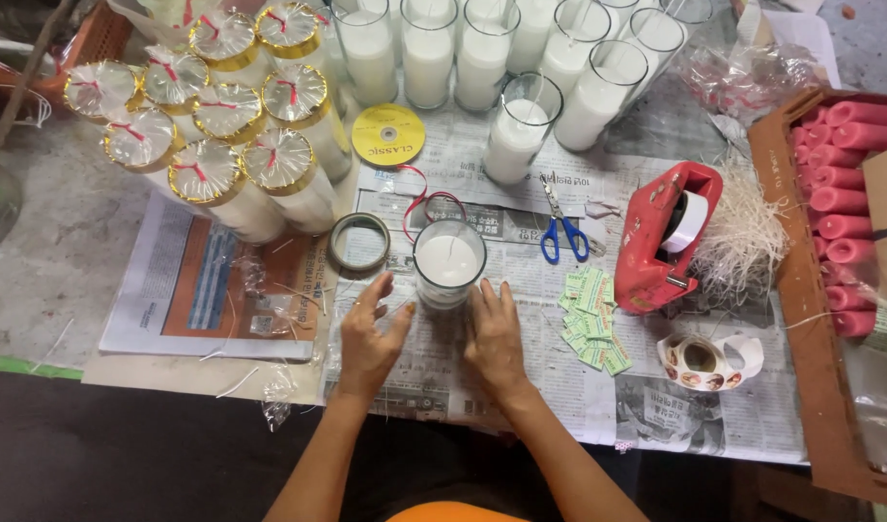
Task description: Wrapping glass candles in plastic sleeves and adding decorative gold rings to the top.
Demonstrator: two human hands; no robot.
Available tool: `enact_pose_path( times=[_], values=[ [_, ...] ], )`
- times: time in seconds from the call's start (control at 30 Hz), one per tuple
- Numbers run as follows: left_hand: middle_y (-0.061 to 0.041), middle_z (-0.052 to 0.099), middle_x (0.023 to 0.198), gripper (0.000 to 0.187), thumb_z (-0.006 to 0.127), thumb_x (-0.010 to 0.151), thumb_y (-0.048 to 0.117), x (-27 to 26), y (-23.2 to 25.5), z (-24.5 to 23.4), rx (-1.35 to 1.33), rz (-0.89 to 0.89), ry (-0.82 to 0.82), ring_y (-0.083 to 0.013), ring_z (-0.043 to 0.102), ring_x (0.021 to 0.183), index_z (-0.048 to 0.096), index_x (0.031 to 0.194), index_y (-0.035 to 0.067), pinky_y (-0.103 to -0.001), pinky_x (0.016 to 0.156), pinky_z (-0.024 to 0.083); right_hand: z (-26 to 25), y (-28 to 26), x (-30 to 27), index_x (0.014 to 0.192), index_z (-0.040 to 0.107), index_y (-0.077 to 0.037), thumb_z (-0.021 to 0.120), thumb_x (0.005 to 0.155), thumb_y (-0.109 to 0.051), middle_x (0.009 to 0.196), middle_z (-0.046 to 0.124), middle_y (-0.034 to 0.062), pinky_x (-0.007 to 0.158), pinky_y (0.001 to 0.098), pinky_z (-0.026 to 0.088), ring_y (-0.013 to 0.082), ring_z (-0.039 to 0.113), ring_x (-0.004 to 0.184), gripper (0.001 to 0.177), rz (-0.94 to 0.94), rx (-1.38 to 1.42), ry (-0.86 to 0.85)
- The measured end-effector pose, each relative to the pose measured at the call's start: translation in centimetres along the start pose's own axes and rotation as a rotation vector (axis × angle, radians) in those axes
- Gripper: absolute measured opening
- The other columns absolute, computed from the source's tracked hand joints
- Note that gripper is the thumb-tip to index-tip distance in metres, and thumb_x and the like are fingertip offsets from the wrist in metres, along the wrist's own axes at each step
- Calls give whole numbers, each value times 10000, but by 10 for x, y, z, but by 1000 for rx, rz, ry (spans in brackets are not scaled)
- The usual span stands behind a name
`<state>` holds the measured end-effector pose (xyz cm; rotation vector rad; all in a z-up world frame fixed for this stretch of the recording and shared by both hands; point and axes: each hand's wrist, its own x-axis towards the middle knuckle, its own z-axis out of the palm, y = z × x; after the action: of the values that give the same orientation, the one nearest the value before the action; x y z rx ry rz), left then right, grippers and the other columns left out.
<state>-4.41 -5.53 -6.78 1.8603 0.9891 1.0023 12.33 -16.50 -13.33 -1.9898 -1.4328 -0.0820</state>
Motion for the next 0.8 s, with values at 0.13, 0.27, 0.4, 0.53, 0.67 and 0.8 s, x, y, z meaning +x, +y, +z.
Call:
enact_pose_path(
  times=[0.13, 0.27, 0.4, 0.53, 0.67, 0.8],
  values=[
    [-308, 553, 1402, 855, 802, 812, 277, 6, 43, 12, -87, 0, -124, -494, 544, 1286, 412, 1519, -2, -562, 990, 530, 0, 5, -4, 1326, 637, -166, 673, 895, -202, 1462, 533, 157, 1091, 619, 392, 527, 419, 1375, 434, 21, -110, -82],
    [-313, 419, 1524, 1256, 925, 632, 464, 20, 39, 38, -73, 33, -70, -496, 432, 1384, 240, 1607, 63, -569, 1141, 397, 3, 12, -11, 1302, 641, -185, 686, 886, -236, 1507, 515, 124, 1092, 593, 397, 495, 414, 1400, 422, 26, -87, -99],
    [-213, 571, 1402, 1215, 976, 511, 540, 42, 21, 55, -119, -100, -39, -409, 556, 1309, 418, 1512, 138, -496, 1124, 445, -9, 2, -7, 1357, 604, -225, 672, 886, -246, 1514, 504, 98, 1109, 569, 393, 463, 404, 1421, 477, 52, -89, -129],
    [-265, 593, 1330, 1133, 990, 521, 476, 53, 26, 49, -132, -71, -77, -471, 568, 1270, 456, 1442, 87, -559, 1097, 450, -11, 14, -3, 1330, 642, -230, 659, 895, -187, 1457, 563, 97, 1097, 551, 419, 456, 438, 1404, 437, 47, -62, -148],
    [-264, 587, 1342, 1160, 988, 516, 506, 52, 20, 45, -125, -48, -133, -471, 560, 1283, 445, 1445, 73, -551, 1119, 428, -26, 30, -1, 1134, 751, -177, 663, 903, -60, 1110, 745, 49, 1008, 388, 526, 289, 671, 1143, 273, 118, 226, -28],
    [-268, 573, 1350, 1166, 972, 516, 515, 49, 26, 40, -163, -63, -149, -473, 541, 1298, 434, 1447, 64, -551, 1135, 416, -60, 72, 29, 948, 765, -196, 782, 896, -152, 871, 755, 14, 824, 356, 585, 226, 740, 878, 70, 211, 168, 115]
  ],
)
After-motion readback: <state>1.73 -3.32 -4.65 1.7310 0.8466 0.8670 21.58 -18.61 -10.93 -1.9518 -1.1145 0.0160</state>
